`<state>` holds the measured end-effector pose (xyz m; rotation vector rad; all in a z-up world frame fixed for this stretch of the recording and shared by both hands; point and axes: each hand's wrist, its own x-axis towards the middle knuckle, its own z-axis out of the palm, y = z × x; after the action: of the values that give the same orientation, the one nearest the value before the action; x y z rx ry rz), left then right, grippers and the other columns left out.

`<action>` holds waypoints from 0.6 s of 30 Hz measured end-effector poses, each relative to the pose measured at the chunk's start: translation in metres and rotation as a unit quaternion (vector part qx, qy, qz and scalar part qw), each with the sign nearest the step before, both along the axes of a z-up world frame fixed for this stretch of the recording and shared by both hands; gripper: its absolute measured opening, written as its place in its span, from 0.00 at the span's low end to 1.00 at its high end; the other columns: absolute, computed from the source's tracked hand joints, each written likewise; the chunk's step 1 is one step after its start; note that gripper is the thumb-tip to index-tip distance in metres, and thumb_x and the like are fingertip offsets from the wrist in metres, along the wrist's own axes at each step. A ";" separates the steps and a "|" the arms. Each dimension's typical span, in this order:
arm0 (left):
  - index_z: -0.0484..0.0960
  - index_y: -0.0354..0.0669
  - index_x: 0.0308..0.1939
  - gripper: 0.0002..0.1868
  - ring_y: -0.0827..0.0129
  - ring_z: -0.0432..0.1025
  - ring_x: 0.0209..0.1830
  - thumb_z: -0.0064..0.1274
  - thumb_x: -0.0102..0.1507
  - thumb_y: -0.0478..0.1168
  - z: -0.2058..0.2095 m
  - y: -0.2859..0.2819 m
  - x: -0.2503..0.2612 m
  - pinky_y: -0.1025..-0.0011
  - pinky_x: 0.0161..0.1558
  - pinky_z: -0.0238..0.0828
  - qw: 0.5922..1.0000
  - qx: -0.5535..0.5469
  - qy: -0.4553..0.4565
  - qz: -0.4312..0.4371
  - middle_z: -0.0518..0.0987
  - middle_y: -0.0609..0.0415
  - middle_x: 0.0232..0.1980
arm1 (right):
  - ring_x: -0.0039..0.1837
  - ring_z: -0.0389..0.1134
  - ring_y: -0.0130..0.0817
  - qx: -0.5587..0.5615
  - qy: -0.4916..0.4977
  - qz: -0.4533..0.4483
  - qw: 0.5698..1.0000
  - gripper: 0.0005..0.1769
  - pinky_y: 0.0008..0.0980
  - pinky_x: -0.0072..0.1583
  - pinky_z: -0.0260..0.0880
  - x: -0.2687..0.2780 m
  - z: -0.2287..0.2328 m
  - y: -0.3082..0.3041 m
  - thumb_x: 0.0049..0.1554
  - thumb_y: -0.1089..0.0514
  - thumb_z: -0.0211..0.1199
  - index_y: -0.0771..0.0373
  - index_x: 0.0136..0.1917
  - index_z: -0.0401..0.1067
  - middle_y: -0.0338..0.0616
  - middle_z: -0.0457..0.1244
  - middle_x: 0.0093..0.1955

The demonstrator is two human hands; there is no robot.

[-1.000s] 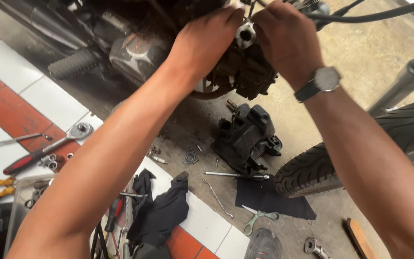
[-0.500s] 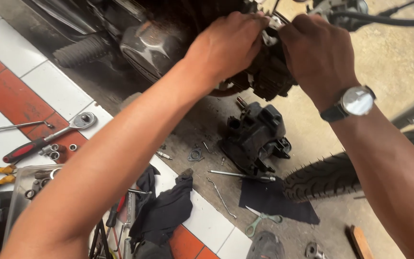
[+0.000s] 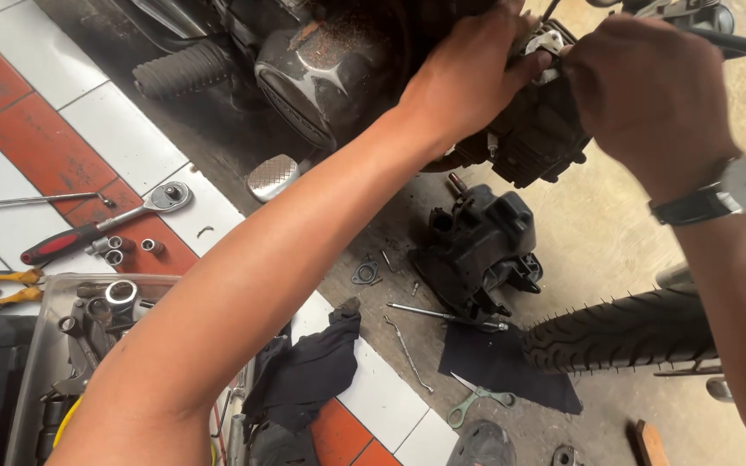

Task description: Cleaning and inspecting components of a motorcycle engine cylinder head.

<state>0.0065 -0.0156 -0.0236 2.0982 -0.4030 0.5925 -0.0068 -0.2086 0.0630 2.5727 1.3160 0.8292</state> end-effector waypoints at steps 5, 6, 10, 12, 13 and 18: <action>0.77 0.37 0.60 0.26 0.51 0.76 0.59 0.57 0.65 0.52 0.007 -0.003 0.002 0.57 0.56 0.74 0.998 -0.014 0.066 -0.017 0.80 0.49 0.60 | 0.42 0.70 0.44 0.057 0.115 -0.014 0.992 0.05 0.37 0.43 0.69 0.006 0.007 -0.002 0.64 0.61 0.71 0.65 0.48 0.81 0.45 0.66 0.44; 0.77 0.38 0.60 0.27 0.51 0.76 0.60 0.58 0.64 0.52 0.007 -0.005 0.003 0.57 0.56 0.73 0.999 -0.017 0.051 -0.003 0.79 0.49 0.61 | 0.42 0.70 0.44 0.079 0.134 -0.010 0.988 0.04 0.36 0.43 0.69 0.007 0.005 -0.003 0.64 0.61 0.71 0.65 0.50 0.81 0.46 0.66 0.44; 0.82 0.43 0.57 0.25 0.50 0.74 0.62 0.60 0.63 0.54 0.005 -0.009 0.003 0.55 0.58 0.71 0.999 0.006 0.027 0.037 0.76 0.45 0.66 | 0.42 0.70 0.44 0.113 0.158 0.002 0.981 0.03 0.36 0.44 0.69 0.011 0.001 -0.006 0.64 0.63 0.72 0.66 0.48 0.81 0.48 0.65 0.43; 0.82 0.43 0.57 0.25 0.52 0.75 0.60 0.60 0.62 0.54 0.016 -0.009 -0.002 0.55 0.58 0.71 0.998 -0.001 0.055 0.034 0.78 0.47 0.64 | 0.40 0.69 0.45 0.098 0.148 -0.013 0.984 0.03 0.37 0.42 0.69 0.008 0.007 0.000 0.62 0.63 0.72 0.66 0.48 0.82 0.48 0.65 0.41; 0.81 0.44 0.58 0.26 0.54 0.77 0.59 0.60 0.62 0.54 0.021 -0.008 -0.005 0.56 0.57 0.72 0.996 -0.008 0.083 0.034 0.79 0.49 0.62 | 0.38 0.69 0.46 0.082 0.139 -0.025 0.987 0.03 0.39 0.41 0.69 0.007 0.010 0.004 0.60 0.63 0.73 0.65 0.47 0.82 0.49 0.66 0.38; 0.76 0.41 0.63 0.32 0.61 0.80 0.54 0.61 0.60 0.53 0.027 -0.014 -0.005 0.57 0.54 0.74 0.991 -0.043 0.121 0.045 0.85 0.56 0.54 | 0.42 0.72 0.40 0.056 0.176 0.003 0.983 0.03 0.34 0.44 0.72 0.028 0.007 -0.012 0.60 0.60 0.71 0.62 0.47 0.81 0.42 0.69 0.43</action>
<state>0.0014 -0.0294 0.0036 2.0824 -0.1431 0.3921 0.0211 -0.2203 0.0701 2.9062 1.3970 0.4743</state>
